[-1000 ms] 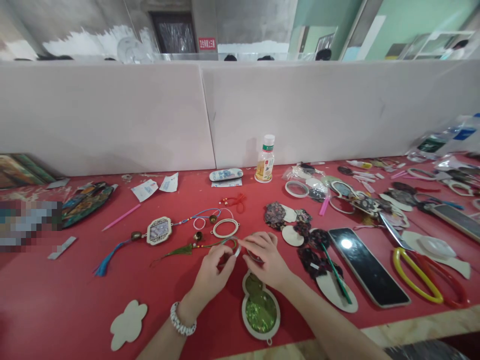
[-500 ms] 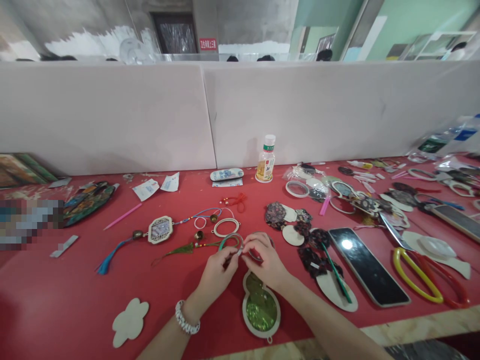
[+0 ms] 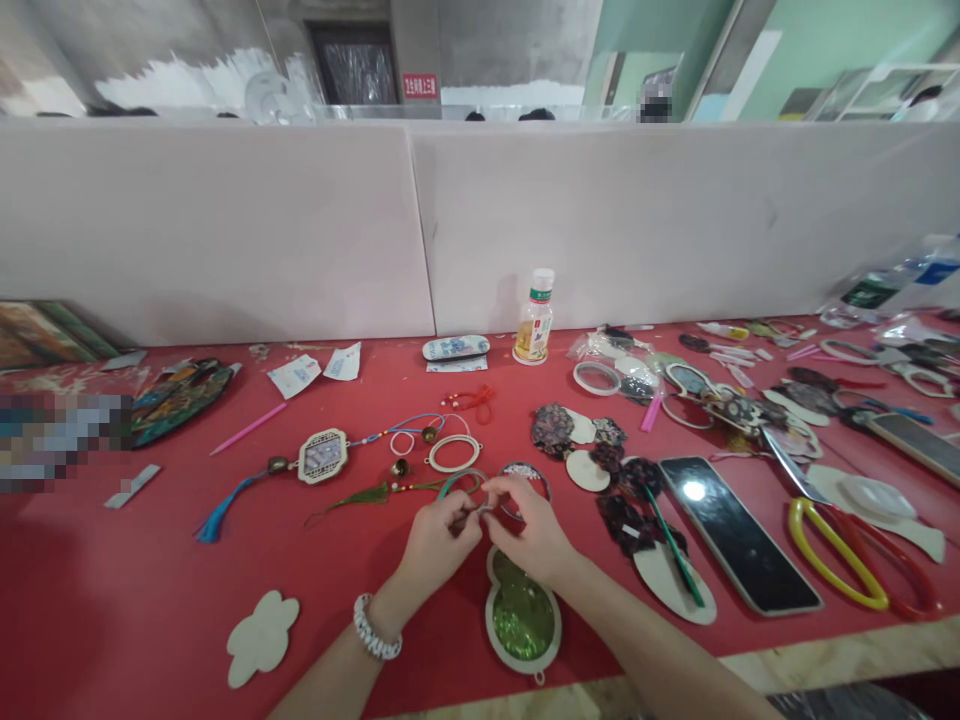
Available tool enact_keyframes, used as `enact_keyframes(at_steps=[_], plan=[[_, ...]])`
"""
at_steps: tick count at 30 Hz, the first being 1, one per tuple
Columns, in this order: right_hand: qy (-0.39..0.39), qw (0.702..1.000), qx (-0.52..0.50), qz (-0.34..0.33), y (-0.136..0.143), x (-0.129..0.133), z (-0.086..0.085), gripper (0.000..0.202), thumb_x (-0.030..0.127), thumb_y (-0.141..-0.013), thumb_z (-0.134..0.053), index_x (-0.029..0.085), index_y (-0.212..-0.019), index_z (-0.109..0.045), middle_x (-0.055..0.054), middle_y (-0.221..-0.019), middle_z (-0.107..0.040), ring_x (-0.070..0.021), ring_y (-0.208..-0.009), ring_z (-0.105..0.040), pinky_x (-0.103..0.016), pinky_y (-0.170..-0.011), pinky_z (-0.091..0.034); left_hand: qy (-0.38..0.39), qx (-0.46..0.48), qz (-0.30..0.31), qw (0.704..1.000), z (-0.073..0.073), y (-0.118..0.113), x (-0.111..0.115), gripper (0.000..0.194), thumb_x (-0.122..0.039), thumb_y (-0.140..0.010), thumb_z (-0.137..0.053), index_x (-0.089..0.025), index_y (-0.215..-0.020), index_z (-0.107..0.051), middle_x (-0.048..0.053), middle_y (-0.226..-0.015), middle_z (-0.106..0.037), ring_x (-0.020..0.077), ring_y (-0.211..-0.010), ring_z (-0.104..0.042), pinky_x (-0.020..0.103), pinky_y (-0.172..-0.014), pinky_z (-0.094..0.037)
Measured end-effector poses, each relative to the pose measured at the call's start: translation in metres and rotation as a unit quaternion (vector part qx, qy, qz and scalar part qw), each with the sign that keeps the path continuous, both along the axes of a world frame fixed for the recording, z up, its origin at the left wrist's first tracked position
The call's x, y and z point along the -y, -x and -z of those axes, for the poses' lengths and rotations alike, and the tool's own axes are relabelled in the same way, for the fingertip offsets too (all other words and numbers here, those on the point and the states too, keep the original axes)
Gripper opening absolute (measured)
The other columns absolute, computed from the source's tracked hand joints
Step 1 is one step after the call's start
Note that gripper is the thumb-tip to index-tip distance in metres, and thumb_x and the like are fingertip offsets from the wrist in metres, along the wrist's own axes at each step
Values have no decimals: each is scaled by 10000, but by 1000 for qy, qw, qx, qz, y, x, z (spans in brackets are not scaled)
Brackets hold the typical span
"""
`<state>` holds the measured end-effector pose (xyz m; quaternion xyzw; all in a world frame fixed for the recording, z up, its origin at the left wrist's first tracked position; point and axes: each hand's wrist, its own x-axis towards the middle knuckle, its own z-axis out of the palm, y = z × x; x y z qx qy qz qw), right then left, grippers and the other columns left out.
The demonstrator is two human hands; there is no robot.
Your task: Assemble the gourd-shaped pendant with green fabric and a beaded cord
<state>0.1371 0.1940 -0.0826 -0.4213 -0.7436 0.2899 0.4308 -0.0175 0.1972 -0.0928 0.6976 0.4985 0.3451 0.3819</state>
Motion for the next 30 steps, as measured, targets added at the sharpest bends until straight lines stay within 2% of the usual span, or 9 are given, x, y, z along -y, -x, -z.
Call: enact_keyframes(at_steps=[3, 10, 15, 21, 25, 30], plan=[[1, 1000, 31, -2, -1, 0, -1, 282, 94, -711, -509, 205, -970, -504, -26, -829, -526, -164, -796, -523, -284, -720, -426, -29, -45, 2, 999, -2, 0, 1, 93, -155, -751, -435, -167, -704, -515, -40, -543, -479, 97, -493, -455, 176, -486, -339], [9, 1000, 24, -9, -1, -1, 2, 261, 91, -743, -463, 206, -974, -498, -18, -793, -525, -155, -770, -523, -274, -705, -431, -102, -149, 31, 983, -13, 0, 6, 151, -150, -758, -447, -177, -823, -581, 6, -590, -585, 144, -549, -514, 216, -523, -364], [34, 999, 19, 11, 1, 0, 1, 199, 106, -724, -477, 198, -896, -513, -21, -785, -537, -155, -738, -529, -267, -668, -434, -147, -221, -8, 964, -10, -2, 6, 132, -164, -762, -468, -180, -724, -593, 4, -545, -586, 149, -536, -514, 229, -527, -352], [55, 998, -31, 24, 4, 0, -5, 215, 64, -665, -459, 184, -838, -499, -9, -741, -541, -142, -692, -534, -260, -656, -445, -270, -304, -28, 913, -4, -2, 8, 104, -149, -728, -504, -178, -675, -588, 29, -567, -588, 173, -568, -513, 263, -559, -337], [69, 997, -29, 26, 4, 0, -6, 215, 70, -660, -468, 182, -839, -507, -8, -739, -547, -141, -689, -536, -255, -650, -445, -295, -335, -32, 894, -5, -3, 8, 113, -160, -731, -511, -181, -636, -569, 24, -534, -569, 171, -537, -499, 270, -548, -319], [66, 996, -3, 60, 6, 1, -4, 156, 88, -673, -487, 180, -792, -528, -23, -762, -575, -154, -713, -540, -265, -656, -442, -296, -348, -78, 886, -6, -4, 8, 115, -167, -748, -507, -184, -652, -567, 23, -525, -566, 173, -533, -504, 271, -535, -302]])
